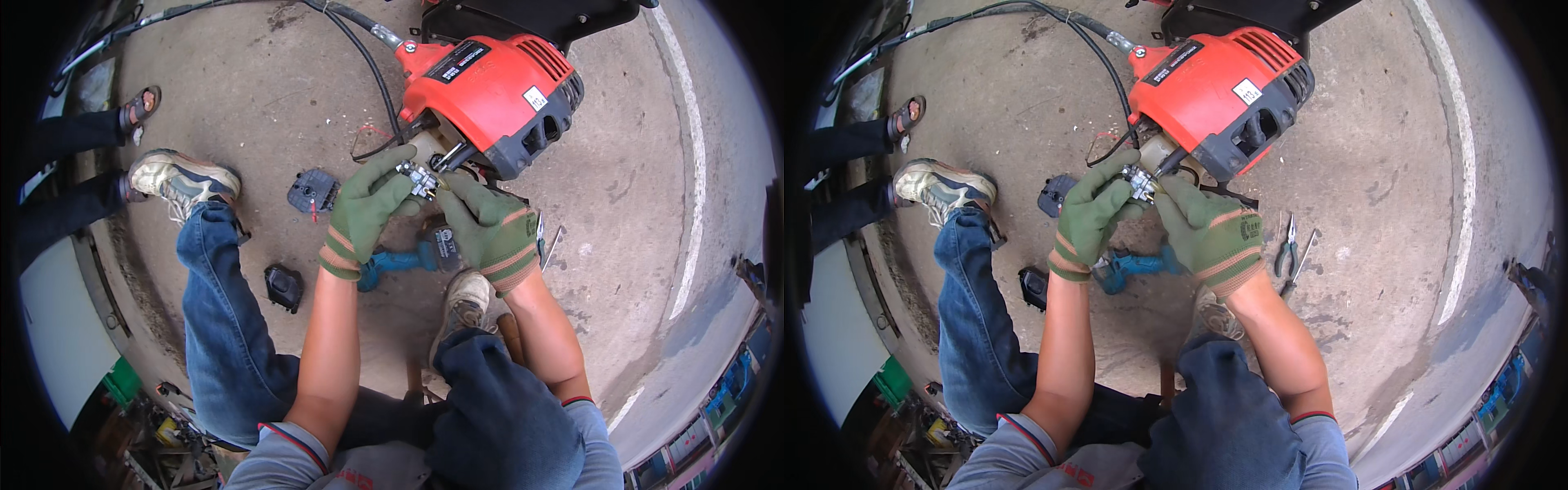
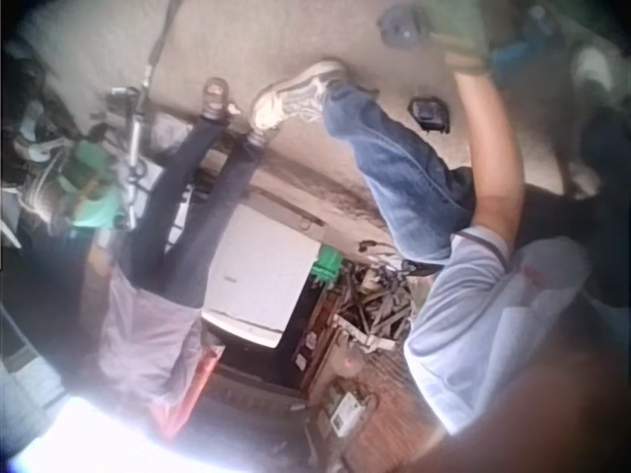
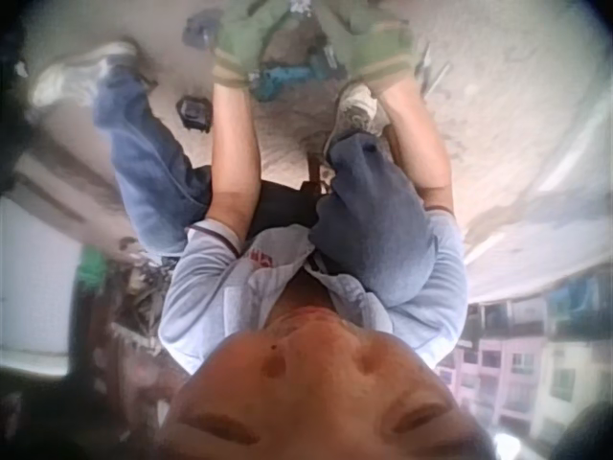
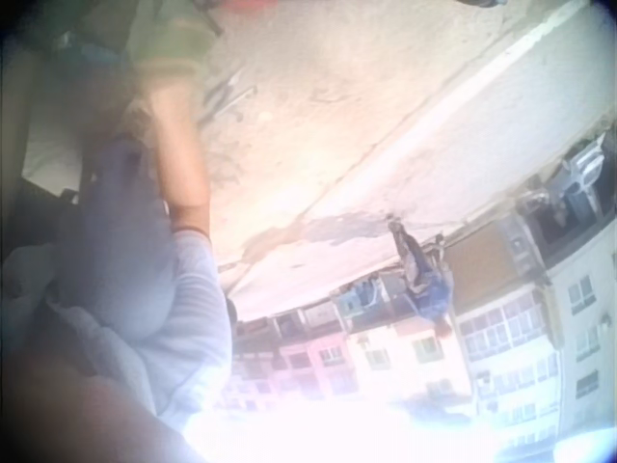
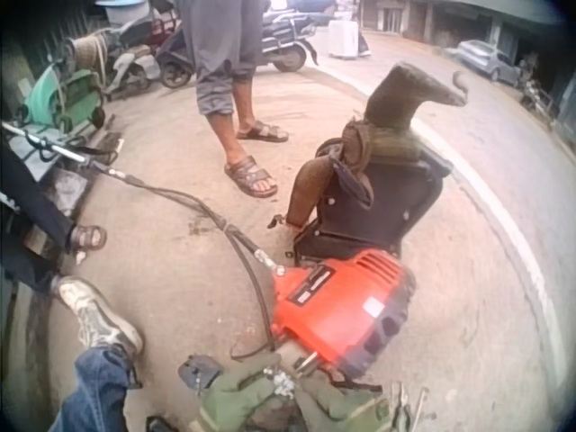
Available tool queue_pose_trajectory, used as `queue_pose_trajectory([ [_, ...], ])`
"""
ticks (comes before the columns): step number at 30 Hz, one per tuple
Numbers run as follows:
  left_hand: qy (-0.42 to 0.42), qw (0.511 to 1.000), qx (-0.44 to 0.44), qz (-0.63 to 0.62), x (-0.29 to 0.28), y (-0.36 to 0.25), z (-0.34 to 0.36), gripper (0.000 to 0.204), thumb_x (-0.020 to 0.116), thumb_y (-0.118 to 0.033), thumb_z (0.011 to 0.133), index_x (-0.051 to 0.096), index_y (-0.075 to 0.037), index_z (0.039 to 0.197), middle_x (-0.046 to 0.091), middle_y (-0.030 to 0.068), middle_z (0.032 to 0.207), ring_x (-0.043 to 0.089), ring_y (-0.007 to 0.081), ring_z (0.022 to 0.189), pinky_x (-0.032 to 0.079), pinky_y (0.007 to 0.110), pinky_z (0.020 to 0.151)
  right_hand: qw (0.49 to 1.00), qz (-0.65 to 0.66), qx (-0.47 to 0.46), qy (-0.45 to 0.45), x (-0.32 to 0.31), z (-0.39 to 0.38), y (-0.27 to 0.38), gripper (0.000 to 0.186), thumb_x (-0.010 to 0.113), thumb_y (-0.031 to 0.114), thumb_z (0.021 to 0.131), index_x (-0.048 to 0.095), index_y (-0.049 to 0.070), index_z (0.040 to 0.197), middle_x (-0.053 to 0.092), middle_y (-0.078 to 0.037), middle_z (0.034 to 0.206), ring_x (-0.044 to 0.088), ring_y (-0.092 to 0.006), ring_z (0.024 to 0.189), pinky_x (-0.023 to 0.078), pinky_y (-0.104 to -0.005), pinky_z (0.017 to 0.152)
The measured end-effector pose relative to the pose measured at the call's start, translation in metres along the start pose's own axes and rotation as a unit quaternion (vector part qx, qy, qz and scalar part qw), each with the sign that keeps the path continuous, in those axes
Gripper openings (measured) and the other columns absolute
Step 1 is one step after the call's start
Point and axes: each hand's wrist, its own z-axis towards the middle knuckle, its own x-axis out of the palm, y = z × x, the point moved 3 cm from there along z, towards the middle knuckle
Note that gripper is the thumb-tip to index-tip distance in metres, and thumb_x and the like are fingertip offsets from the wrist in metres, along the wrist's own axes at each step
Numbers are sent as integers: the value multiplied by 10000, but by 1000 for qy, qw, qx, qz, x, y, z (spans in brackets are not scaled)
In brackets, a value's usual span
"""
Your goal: The person disassembles a small engine carburetor using a cordless impact driver and a screwdriver, removes the unit, and then reassembles it back onto the engine. The person handles the carburetor, engine cover, and various fasteners during the process.
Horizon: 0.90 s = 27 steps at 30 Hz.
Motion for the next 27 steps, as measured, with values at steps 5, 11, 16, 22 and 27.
queue_pose_trajectory([
  [5,-32,998,-9,-55,-3,1,-2,493,667,-93,1016,543,15,1481,710,93,1177,723,163,994,631,269,826,999,-45,-9,15,1,-12,-2,237,725,142,943,762,52,1159,757,-196,945,742,-358,803,577,-421,696],
  [11,-26,998,-10,-61,8,-12,-6,493,676,-39,991,557,12,1467,725,89,1140,728,161,988,624,271,823,997,-68,-11,36,-1,-12,-1,203,690,184,953,744,77,1117,731,-181,847,712,-382,738,551,-465,636],
  [16,-41,999,-12,-23,10,-15,-7,481,688,-28,981,577,4,1448,732,83,1141,721,141,976,609,264,804,997,-66,-13,26,-1,-11,-3,201,688,191,951,739,71,1104,727,-192,849,709,-395,743,547,-476,635],
  [22,-45,999,-14,-10,10,-16,-8,473,698,-27,976,589,0,1435,733,80,1134,714,133,959,604,262,800,997,-68,2,26,0,-9,-2,162,654,218,979,719,84,1043,726,-191,842,708,-401,736,545,-490,634],
  [27,-46,999,-3,-4,11,-17,-9,453,696,-30,979,597,4,1420,732,79,1124,708,127,944,601,261,792,997,-70,-19,11,2,-10,-3,156,656,215,977,720,89,1043,722,-180,814,709,-389,713,543,-484,614],
])
